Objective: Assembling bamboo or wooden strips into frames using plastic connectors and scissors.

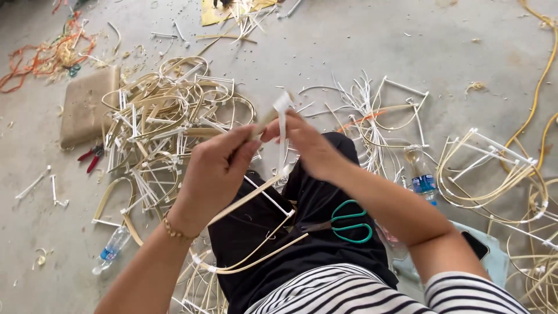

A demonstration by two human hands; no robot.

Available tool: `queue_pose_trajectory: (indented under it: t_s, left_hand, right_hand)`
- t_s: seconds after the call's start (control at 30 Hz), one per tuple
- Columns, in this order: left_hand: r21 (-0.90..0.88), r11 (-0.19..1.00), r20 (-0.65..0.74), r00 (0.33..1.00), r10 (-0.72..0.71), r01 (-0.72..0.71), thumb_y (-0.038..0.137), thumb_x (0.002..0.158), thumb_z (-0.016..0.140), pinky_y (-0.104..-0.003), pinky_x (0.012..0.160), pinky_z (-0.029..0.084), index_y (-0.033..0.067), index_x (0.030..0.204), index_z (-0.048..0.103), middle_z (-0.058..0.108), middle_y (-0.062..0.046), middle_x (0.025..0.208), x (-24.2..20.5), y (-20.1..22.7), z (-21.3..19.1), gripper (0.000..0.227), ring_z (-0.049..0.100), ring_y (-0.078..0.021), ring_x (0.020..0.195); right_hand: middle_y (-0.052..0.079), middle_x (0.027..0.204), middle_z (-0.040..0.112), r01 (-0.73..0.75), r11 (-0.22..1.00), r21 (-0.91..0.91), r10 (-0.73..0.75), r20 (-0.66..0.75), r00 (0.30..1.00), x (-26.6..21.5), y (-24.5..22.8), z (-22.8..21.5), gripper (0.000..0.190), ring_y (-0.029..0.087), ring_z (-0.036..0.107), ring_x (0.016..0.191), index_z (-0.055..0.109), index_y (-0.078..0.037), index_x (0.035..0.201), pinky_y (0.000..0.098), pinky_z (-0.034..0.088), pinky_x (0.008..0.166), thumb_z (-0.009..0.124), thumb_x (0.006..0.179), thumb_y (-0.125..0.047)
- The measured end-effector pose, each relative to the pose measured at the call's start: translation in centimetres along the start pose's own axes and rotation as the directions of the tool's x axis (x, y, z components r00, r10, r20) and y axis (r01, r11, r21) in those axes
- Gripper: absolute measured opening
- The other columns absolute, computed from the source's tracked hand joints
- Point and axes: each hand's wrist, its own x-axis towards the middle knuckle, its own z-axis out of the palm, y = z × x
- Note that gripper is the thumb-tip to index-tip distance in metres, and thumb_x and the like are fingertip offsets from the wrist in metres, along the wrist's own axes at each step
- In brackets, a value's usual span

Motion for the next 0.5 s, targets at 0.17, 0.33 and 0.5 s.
queue_pose_trajectory:
  t_s: [0.17,0.33,0.5]
  left_hand:
    - [0.151,0.832,-0.022,0.840,0.542,-0.534,0.014,0.097,0.064,-0.032,0.053,0.052,0.0059,0.124,0.070,0.068,-0.006,0.081,-2.1,-2.0,1.8,0.029,0.065,-0.0173,0.061]
    - [0.470,0.649,0.017,0.741,0.671,-0.599,0.012,0.082,0.063,-0.031,0.047,0.043,-0.0031,0.120,0.069,0.055,-0.003,0.070,-6.2,-2.8,1.5,0.042,0.057,-0.0175,0.056]
    - [0.471,0.681,-0.014,0.767,0.642,-0.561,0.010,0.081,0.062,-0.029,0.045,0.038,-0.0044,0.132,0.065,0.048,0.000,0.067,-10.8,-6.8,0.0,0.053,0.051,-0.0129,0.054]
  right_hand:
    - [0.006,0.121,0.054,-0.076,0.887,-0.456,0.260,0.355,0.898,0.7,-8.1,-3.5,0.033,0.012,0.055,0.080,0.065,-0.007,0.118,0.0283,0.050,0.074,0.056,0.102,-0.035]
    - [0.010,0.121,0.058,-0.137,0.830,-0.541,0.488,0.585,0.648,0.3,-9.5,-0.8,0.026,0.018,0.066,0.082,0.069,-0.007,0.100,0.0335,0.055,0.075,0.059,0.101,-0.031]
    - [0.010,0.121,0.055,-0.148,0.802,-0.578,0.547,0.613,0.570,-2.9,-8.6,-2.0,0.022,0.025,0.059,0.105,0.065,-0.007,0.099,0.0383,0.056,0.085,0.058,0.105,-0.027]
